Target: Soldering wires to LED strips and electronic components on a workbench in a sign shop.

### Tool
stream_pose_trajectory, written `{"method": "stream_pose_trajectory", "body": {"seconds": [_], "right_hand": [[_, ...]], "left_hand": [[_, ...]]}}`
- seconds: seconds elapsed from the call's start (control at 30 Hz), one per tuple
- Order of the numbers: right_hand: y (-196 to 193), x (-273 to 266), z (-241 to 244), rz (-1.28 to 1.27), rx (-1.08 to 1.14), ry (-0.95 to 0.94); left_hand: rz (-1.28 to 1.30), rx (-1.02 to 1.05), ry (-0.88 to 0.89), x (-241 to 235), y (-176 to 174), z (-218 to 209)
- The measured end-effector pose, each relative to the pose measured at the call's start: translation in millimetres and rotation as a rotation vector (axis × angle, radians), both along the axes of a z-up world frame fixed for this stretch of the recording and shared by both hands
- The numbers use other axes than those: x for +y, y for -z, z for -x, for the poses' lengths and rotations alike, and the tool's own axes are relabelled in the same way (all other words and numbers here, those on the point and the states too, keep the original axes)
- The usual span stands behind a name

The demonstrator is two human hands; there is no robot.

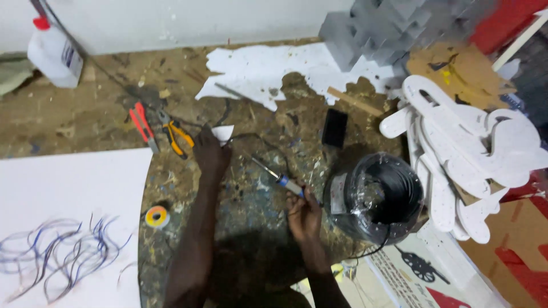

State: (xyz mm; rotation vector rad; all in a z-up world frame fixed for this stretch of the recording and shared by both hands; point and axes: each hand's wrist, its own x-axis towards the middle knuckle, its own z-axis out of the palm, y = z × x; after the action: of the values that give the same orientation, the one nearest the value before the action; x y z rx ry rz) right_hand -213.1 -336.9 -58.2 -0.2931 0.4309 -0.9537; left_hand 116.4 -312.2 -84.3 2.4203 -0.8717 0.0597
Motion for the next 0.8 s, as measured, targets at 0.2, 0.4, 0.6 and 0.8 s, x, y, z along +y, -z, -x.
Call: {"method": "stream_pose_trajectory", "body": {"seconds": [0.2, 0.4, 0.6, 0.8], "right_hand": [[53.5, -63.5, 16.6, -0.041, -0.099, -0.049], [18.0, -78.7, -0.4, -0.060, -0.161, -0.095], [70.9, -75.0, -15.9, -0.131, -0.142, -0.241], [57.5, -35.5, -25.5, -0.117, -0.067, -0.368]], "left_hand": [[0.043, -0.073, -0.048, -7.8, 29.4, 2.2], [0.067, 0.145, 0.256, 73.7, 4.4, 111.4], [0.194, 0.072, 0.285, 126.6, 16.9, 159.9], [0.299, 0.173, 0.089, 189.5, -34.6, 177.5]]}}
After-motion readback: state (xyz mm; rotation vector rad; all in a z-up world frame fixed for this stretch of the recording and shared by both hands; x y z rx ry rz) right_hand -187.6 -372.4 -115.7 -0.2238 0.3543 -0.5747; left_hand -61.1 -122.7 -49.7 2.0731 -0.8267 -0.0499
